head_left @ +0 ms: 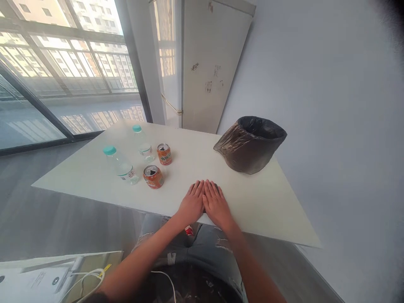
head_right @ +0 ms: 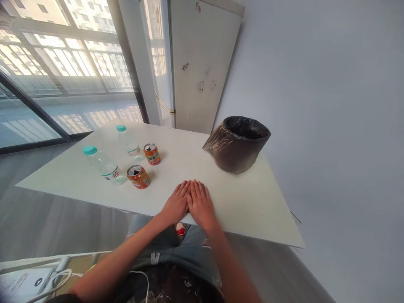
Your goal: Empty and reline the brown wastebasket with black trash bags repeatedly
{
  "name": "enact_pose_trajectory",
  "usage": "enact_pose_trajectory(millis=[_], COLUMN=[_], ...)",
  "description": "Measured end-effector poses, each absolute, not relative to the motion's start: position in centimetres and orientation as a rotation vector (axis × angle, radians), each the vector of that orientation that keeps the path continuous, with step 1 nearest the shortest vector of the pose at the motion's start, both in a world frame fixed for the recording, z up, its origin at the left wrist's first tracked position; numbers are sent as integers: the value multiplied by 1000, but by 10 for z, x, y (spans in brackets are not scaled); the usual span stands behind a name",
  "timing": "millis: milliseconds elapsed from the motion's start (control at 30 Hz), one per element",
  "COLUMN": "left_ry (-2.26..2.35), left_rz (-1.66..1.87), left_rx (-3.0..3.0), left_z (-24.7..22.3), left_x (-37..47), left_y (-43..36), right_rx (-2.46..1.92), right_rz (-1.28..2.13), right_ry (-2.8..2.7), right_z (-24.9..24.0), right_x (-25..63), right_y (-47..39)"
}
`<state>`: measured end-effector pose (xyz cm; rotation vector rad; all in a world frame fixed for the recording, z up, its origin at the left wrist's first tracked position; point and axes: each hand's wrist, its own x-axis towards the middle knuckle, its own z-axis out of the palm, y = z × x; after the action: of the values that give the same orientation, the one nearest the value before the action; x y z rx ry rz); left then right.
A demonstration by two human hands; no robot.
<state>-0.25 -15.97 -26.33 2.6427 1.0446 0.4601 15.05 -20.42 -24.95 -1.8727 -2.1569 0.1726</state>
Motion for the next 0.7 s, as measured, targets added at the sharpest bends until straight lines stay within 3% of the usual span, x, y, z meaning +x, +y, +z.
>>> enact_pose_trajectory(millis=[267, 467, 700], left_ry=[1078, 1309, 1293], left_rz=[927, 895, 882], left_rx=[2282, 2477, 2590], left_z=[-234, -254, -272], left_x=[-54, -81, -81], left_y=[-142, -124, -119], right_rx=[-1832, -1739, -2188], right_rz=[-42, 197, 55], right_ry=[-2113, -2325, -2014], right_z=[-226, -224, -244], right_x=[141, 133, 229], right_y=[-211, -205, -235])
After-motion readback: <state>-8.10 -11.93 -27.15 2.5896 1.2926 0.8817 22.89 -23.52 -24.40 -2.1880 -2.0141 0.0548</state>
